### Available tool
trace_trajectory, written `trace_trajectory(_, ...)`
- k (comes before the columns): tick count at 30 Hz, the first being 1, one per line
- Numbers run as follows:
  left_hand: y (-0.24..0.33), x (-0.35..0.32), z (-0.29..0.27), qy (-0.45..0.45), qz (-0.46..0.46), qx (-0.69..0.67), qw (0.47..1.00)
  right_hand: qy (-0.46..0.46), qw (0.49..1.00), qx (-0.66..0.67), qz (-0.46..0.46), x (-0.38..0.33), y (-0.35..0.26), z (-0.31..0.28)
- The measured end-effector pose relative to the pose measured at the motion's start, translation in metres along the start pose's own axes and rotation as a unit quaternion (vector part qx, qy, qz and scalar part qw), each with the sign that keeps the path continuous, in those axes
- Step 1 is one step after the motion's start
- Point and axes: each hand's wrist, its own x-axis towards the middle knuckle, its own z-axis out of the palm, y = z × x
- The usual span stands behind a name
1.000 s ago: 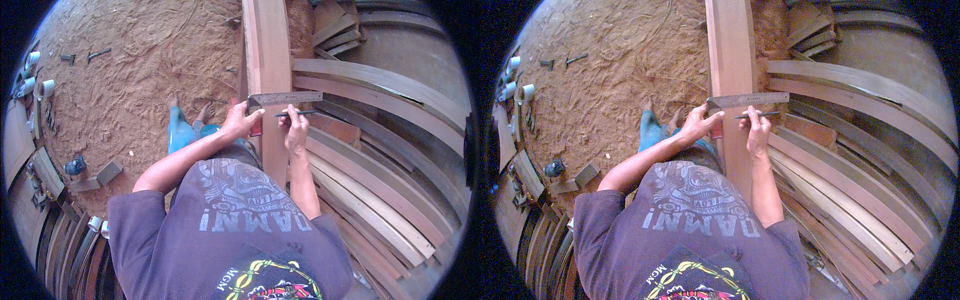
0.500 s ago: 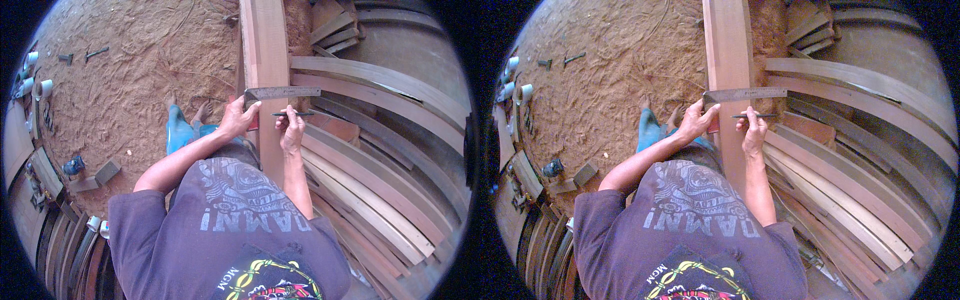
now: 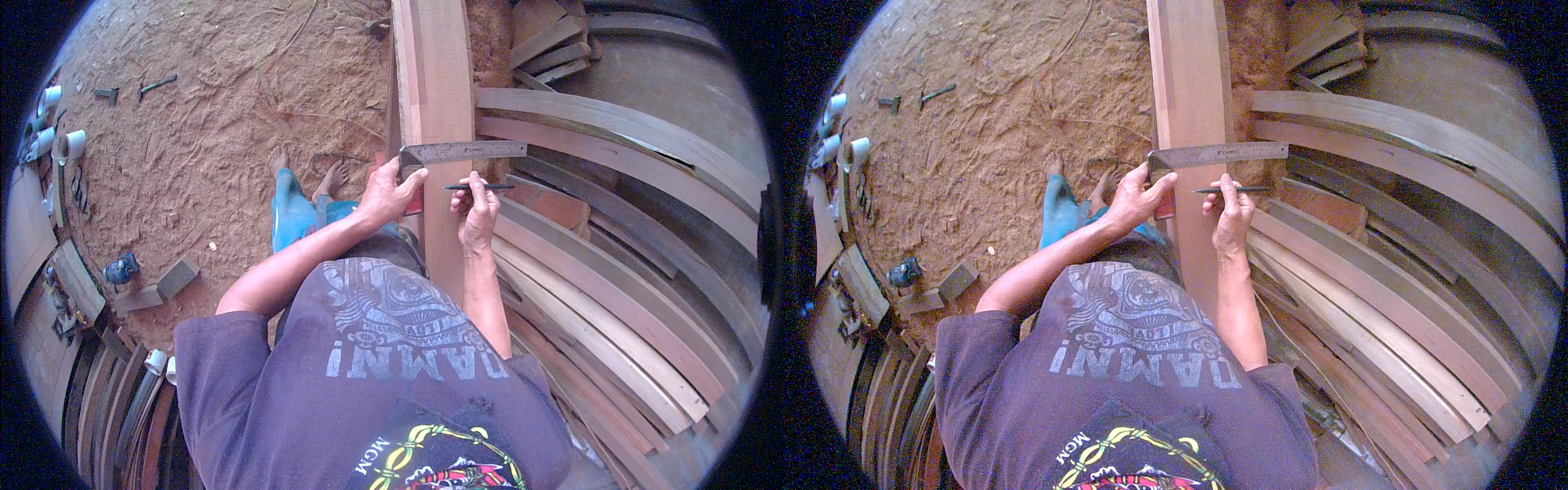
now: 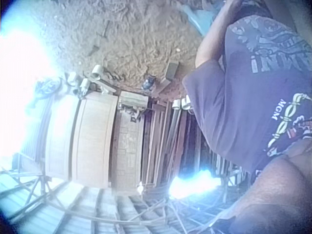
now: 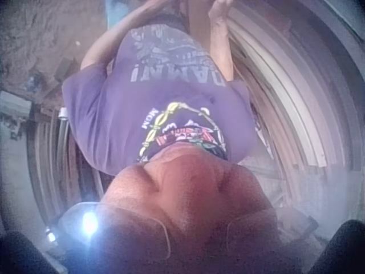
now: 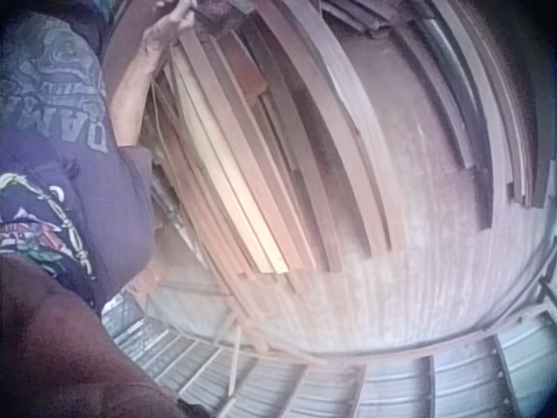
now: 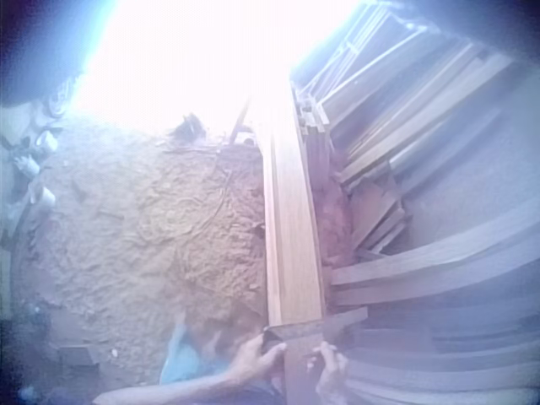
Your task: The person uses a try square and pencil to mark measurement lines on a long wooden plank. They repeatedly position the square at different points along the plank and draw straight lines across its width.
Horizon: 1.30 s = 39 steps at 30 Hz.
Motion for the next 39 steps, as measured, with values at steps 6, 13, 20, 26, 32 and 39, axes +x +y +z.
trace_trajectory(6,-0.002,0.001,0.002,0.001,0.002,-0.021,1.000,0.001,1.000,0.001,-0.001,-0.001,-0.003,0.002)
trace_trajectory(13,-0.001,0.000,0.004,0.008,0.020,-0.027,0.999,-0.021,0.998,-0.018,-0.057,0.010,-0.023,0.019)
trace_trajectory(20,0.007,-0.002,-0.001,-0.020,-0.010,0.000,1.000,-0.105,0.983,-0.112,-0.104,0.031,-0.042,0.055)
trace_trajectory(26,-0.002,0.001,0.002,-0.004,0.014,0.008,1.000,-0.138,0.968,-0.182,-0.104,0.049,-0.041,0.059)
trace_trajectory(32,-0.005,0.001,0.004,0.010,-0.011,-0.015,1.000,-0.057,0.834,-0.455,-0.307,0.044,-0.062,0.056)
trace_trajectory(39,0.003,0.001,0.000,0.002,-0.031,0.031,0.999,-0.123,0.826,-0.400,-0.377,0.023,-0.051,0.075)
